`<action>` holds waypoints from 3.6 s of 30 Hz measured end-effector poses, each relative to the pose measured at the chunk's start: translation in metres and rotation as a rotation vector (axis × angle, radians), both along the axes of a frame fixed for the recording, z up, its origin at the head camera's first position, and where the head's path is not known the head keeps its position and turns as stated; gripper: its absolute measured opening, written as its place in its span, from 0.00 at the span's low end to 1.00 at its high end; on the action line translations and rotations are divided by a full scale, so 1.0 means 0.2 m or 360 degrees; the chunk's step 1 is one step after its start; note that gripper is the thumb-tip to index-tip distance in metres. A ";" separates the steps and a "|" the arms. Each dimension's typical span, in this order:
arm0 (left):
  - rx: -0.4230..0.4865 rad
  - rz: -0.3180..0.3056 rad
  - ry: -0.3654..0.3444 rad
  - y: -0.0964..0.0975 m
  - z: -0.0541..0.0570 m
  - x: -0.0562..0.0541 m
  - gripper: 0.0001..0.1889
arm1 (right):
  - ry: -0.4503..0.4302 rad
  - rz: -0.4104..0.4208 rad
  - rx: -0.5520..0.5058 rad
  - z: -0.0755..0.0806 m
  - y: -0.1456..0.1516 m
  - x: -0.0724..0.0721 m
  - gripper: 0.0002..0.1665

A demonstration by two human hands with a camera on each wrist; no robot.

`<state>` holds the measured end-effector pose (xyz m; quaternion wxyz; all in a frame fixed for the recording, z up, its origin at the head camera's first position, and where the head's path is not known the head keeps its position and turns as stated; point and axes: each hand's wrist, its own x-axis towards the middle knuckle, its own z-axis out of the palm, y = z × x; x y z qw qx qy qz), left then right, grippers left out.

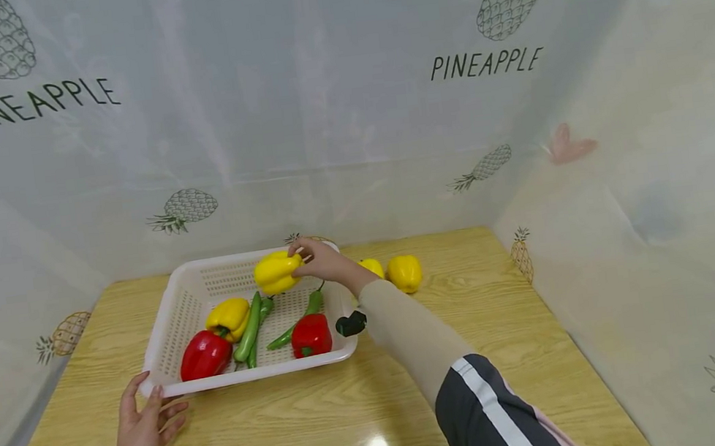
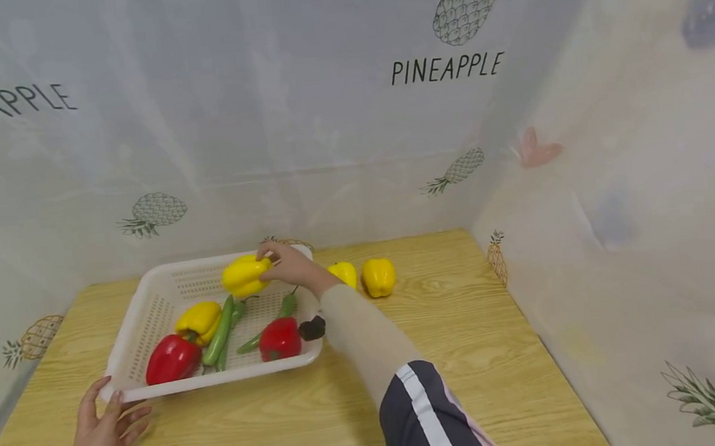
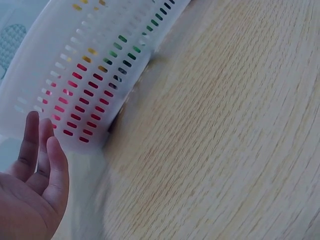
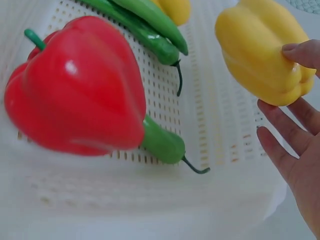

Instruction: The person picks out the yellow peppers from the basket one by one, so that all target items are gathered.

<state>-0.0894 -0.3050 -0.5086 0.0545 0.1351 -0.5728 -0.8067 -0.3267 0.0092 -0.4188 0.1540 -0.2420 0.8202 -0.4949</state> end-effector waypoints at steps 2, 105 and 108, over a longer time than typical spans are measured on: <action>-0.0011 0.0000 -0.0012 0.00 0.00 0.00 0.17 | 0.0008 0.0005 0.0016 0.00 0.02 0.00 0.18; -0.0076 -0.0037 -0.0059 -0.01 -0.02 0.00 0.21 | 0.0006 -0.0786 -0.0252 -0.16 1.15 0.25 0.25; -0.0079 -0.0036 -0.0066 -0.01 -0.02 0.00 0.21 | -0.0001 -0.0834 -0.0286 -0.18 1.17 0.25 0.26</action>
